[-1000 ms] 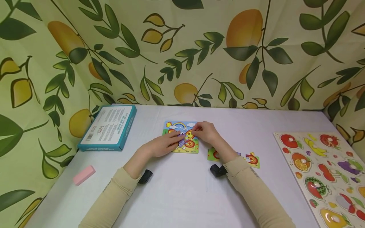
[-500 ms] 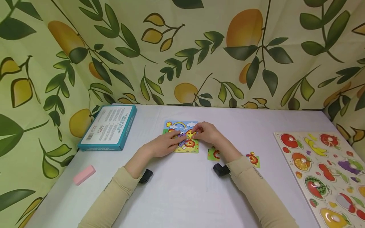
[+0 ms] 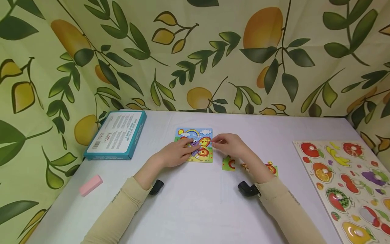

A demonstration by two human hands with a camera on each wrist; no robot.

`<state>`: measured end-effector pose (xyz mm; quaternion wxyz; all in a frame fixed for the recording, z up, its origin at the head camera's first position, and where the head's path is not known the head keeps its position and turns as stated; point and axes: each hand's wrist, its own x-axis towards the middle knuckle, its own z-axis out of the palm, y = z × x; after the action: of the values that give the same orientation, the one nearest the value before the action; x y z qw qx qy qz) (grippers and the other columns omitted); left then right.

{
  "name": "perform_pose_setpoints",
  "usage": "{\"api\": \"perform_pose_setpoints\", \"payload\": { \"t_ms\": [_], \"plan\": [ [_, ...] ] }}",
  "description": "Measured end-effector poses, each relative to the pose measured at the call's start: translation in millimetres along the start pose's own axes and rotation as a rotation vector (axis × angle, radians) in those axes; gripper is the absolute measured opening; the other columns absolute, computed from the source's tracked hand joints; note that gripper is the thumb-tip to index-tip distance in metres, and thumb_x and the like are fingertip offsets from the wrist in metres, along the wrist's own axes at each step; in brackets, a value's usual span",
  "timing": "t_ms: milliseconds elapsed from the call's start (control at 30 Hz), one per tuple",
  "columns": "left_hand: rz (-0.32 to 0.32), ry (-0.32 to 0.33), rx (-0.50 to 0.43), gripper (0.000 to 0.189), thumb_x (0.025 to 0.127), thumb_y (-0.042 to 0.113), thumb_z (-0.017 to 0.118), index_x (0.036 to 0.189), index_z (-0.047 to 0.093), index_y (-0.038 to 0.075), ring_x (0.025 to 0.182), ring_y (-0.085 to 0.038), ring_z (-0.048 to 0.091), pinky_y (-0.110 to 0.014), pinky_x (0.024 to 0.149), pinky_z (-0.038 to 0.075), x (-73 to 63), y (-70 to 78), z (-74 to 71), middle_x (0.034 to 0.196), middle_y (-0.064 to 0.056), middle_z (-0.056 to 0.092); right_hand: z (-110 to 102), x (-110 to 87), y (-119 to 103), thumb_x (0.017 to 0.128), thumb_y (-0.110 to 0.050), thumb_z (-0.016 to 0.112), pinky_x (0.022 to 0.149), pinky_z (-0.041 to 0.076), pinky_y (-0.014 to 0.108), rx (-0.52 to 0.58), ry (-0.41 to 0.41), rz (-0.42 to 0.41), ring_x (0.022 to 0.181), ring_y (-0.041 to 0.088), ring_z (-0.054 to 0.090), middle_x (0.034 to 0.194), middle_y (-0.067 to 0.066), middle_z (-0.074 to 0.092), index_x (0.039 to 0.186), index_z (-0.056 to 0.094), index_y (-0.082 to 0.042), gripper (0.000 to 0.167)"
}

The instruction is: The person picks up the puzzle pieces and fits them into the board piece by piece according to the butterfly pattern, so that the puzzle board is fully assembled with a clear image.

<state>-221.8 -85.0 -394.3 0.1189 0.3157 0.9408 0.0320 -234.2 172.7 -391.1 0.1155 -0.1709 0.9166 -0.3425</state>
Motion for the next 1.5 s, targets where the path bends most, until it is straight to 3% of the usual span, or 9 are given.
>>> {"api": "perform_pose_setpoints", "payload": {
  "t_ms": [67,267,467,633,767,967,1233,1367,1500],
  "plan": [
    [0.004,0.011,-0.003,0.048,0.105,0.029,0.041,0.152,0.034,0.033,0.143,-0.024,0.028,-0.044,0.112,0.03,-0.4,0.0,0.0,0.156,-0.007,0.03,-5.4,-13.7,3.1,0.094,-0.032,0.065,0.073,0.05,0.033,-0.024,0.007,0.006,0.095,0.024,0.057,0.103,0.005,0.067,0.112,0.07,-0.01,0.028],
    [0.036,0.066,-0.014,0.048,0.104,0.025,0.044,0.152,0.038,0.024,0.143,-0.027,0.025,-0.046,0.111,0.031,-2.7,-1.2,-0.3,0.155,-0.009,0.031,-10.5,-51.7,8.7,0.08,-0.037,0.08,0.069,0.043,0.033,-0.164,0.007,0.072,0.085,0.021,0.051,0.093,0.003,0.06,0.101,0.068,-0.011,0.036],
    [-0.008,0.152,-0.096,0.052,0.1,0.027,0.056,0.149,0.043,0.015,0.142,-0.027,0.03,-0.045,0.112,0.031,-8.8,-2.7,-1.1,0.154,-0.011,0.033,-2.0,-67.0,8.2,0.075,-0.028,0.086,0.065,0.039,0.032,-0.226,0.044,0.023,0.078,0.018,0.047,0.089,0.001,0.056,0.097,0.067,-0.009,0.034],
    [-0.09,0.189,-0.134,0.049,0.097,0.029,0.06,0.143,0.052,0.012,0.136,-0.03,0.042,-0.046,0.105,0.041,-29.8,-6.3,-0.4,0.15,-0.012,0.042,1.0,-67.8,7.2,0.076,-0.021,0.084,0.062,0.037,0.03,-0.185,0.058,0.004,0.074,0.018,0.045,0.078,0.001,0.051,0.098,0.064,-0.008,0.032],
    [-0.159,0.152,-0.139,0.05,0.097,0.03,0.062,0.141,0.053,0.009,0.135,-0.029,0.043,-0.046,0.103,0.043,-51.9,-11.2,1.0,0.15,-0.012,0.042,0.8,-67.0,9.1,0.078,-0.017,0.083,0.06,0.04,0.027,-0.115,0.057,-0.016,0.07,0.015,0.047,0.075,0.0,0.052,0.098,0.058,-0.009,0.033],
    [-0.14,0.074,-0.19,0.054,0.097,0.03,0.061,0.144,0.048,0.007,0.138,-0.026,0.039,-0.044,0.107,0.039,-70.0,-15.1,3.6,0.152,-0.008,0.041,9.8,-48.8,1.3,0.089,-0.02,0.073,0.059,0.047,0.026,0.059,0.065,-0.024,0.068,0.016,0.056,0.079,-0.003,0.066,0.099,0.066,-0.01,0.016],
    [-0.121,0.068,-0.241,0.055,0.097,0.029,0.061,0.146,0.046,0.008,0.139,-0.024,0.038,-0.042,0.109,0.037,-72.8,-14.6,6.7,0.153,-0.006,0.039,45.1,9.5,-37.6,0.092,-0.026,0.069,0.065,0.047,0.027,0.283,0.041,0.04,0.072,0.014,0.063,0.078,-0.001,0.071,0.101,0.066,-0.007,0.021],
    [-0.107,0.077,-0.289,0.058,0.098,0.027,0.06,0.148,0.041,0.007,0.14,-0.022,0.036,-0.04,0.111,0.034,-72.1,-15.6,7.1,0.154,-0.006,0.038,60.5,31.0,-49.8,0.091,-0.025,0.07,0.065,0.048,0.026,0.288,0.044,0.051,0.07,0.014,0.063,0.075,-0.001,0.07,0.099,0.067,-0.008,0.019],
    [-0.082,0.084,-0.333,0.06,0.098,0.026,0.06,0.15,0.038,0.006,0.141,-0.021,0.034,-0.038,0.113,0.031,-71.2,-16.9,7.3,0.154,-0.007,0.037,68.7,40.9,-56.3,0.089,-0.023,0.072,0.062,0.046,0.026,0.213,0.069,0.009,0.069,0.012,0.061,0.073,-0.003,0.068,0.093,0.068,-0.009,0.015]
  ]
}}
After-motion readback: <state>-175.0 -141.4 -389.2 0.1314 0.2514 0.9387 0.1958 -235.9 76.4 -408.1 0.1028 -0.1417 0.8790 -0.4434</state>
